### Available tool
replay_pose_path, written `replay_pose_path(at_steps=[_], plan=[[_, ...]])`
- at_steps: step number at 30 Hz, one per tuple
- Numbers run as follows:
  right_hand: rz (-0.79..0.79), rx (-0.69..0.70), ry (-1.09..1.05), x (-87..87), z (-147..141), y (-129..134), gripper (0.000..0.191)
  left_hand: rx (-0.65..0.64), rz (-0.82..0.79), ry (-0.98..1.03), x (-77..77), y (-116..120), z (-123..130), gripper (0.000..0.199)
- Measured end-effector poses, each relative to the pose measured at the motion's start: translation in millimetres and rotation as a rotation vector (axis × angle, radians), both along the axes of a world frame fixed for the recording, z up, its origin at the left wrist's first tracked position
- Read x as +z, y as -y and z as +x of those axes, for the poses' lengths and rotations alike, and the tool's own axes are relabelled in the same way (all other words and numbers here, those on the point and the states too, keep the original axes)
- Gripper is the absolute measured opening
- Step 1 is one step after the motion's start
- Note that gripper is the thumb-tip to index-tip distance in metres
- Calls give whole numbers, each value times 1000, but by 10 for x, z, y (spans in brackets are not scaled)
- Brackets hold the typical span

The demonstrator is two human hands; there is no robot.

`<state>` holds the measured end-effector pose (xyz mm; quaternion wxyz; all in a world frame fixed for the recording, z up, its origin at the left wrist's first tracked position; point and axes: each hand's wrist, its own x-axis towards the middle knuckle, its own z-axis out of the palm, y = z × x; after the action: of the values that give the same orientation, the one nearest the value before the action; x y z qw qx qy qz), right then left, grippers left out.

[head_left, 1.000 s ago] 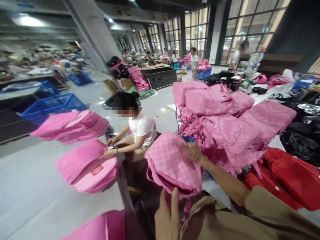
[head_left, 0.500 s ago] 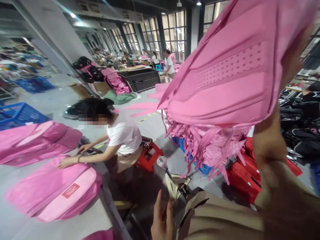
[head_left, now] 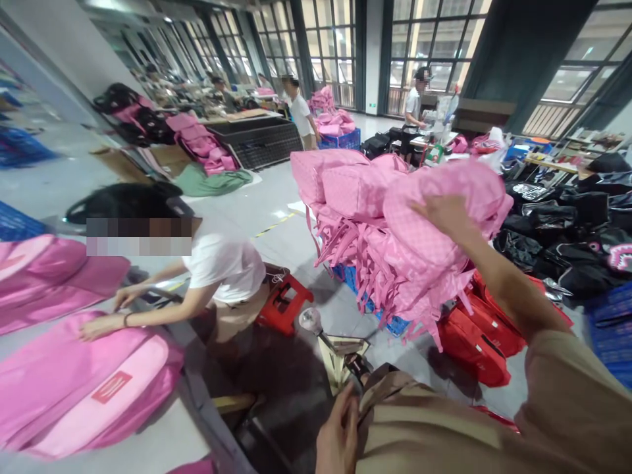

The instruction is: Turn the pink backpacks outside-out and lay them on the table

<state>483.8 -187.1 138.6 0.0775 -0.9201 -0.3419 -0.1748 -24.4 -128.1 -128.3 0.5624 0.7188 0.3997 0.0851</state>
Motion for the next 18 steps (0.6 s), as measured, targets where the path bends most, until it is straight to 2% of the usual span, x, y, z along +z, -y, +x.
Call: replay_pose_path(at_steps=[2, 3, 6, 11, 15, 17, 18], plan=[[-176, 22, -35, -365, 117, -264, 80, -26, -38, -17, -1, -10, -28, 68], [-216, 24, -34, -494, 181, -360, 76, -25, -45, -26, -1, -7, -47, 68], [-247, 30, -18, -684, 343, -524, 76, 19, -50, -40, -9, 33, -95, 69], [-243, 46, -4, -676, 400, -593, 83, 147, -65, -56, -12, 141, -60, 82], [-233, 37, -41, -528, 362, -527, 82, 110, -60, -68, 23, 178, 13, 84], [-129, 24, -78, -439, 381, -380, 77, 85, -50, -84, 28, 184, 32, 83], [-30, 15, -87, -412, 407, -264, 73, 81, -42, -90, 23, 186, 35, 81]])
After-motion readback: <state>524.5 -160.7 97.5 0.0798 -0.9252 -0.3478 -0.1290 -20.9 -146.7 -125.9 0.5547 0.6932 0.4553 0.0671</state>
